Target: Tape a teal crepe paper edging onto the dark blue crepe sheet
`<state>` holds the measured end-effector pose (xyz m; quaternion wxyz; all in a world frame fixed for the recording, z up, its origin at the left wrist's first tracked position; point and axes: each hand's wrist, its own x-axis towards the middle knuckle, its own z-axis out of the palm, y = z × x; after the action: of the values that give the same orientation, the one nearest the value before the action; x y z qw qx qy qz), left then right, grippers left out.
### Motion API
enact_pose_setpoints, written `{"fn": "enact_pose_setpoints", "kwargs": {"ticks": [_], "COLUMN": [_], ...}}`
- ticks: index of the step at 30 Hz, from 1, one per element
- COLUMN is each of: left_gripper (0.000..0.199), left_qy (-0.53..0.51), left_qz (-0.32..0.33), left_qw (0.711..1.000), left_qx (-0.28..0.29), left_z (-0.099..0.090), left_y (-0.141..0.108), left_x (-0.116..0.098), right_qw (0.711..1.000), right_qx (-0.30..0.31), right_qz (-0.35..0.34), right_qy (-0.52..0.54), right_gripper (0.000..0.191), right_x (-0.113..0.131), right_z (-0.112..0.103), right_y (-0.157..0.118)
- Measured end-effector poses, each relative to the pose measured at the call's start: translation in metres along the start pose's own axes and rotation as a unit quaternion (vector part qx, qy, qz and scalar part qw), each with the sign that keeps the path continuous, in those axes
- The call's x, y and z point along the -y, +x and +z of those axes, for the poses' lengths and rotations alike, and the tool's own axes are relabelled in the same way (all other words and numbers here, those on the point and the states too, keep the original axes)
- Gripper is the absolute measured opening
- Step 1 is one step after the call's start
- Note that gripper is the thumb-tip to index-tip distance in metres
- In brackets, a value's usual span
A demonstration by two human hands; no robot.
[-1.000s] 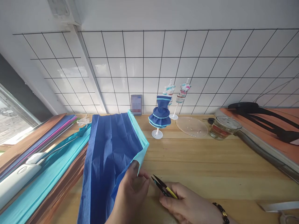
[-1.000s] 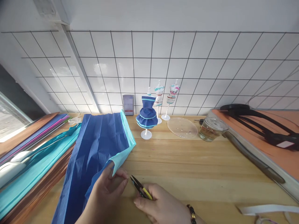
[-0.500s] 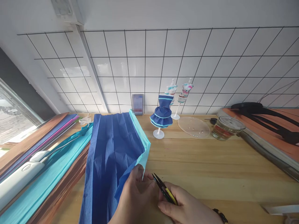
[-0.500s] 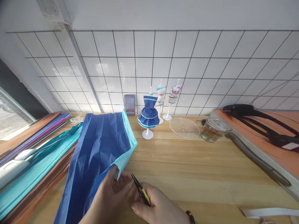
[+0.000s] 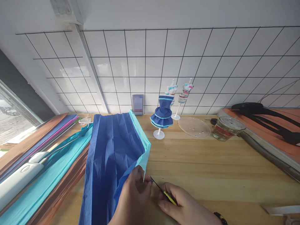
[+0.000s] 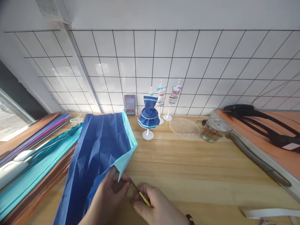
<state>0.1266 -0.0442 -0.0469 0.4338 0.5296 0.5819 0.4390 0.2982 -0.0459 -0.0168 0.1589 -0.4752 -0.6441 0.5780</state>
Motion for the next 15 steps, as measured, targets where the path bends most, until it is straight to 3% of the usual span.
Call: {"fn": "enact_pose_setpoints", "kwargs": {"ticks": [8, 11, 15], "left_gripper": [0.016, 0.021, 0.034], "left_qy": [0.034, -0.030, -0.141], "left_qz": [0.013, -0.009, -0.062], "left_qw": [0.999, 0.999, 0.988], "left_qx": [-0.013, -0.019, 0.017], "left_z": [-0.0052, -0.0042, 0.0006], "left_y": [0.0033, 0.0070, 0.0064], "left_x": [0.0002, -0.0024, -0.0017], "right_qw": [1.000, 0.998, 0.992], "right_qx": [-0.014, -0.061, -0.119], "right_qz": [-0.002, -0.004, -0.041], "right_qy": [-0.019, -0.026, -0.012], "right_gripper": [0.027, 0.028, 0.022], "right_x": [-0.0012, -0.0040, -0.0049], "right_z": [-0.0035, -0.0073, -0.0071], "right_y": [0.0018, 0.0041, 0.0054]}}
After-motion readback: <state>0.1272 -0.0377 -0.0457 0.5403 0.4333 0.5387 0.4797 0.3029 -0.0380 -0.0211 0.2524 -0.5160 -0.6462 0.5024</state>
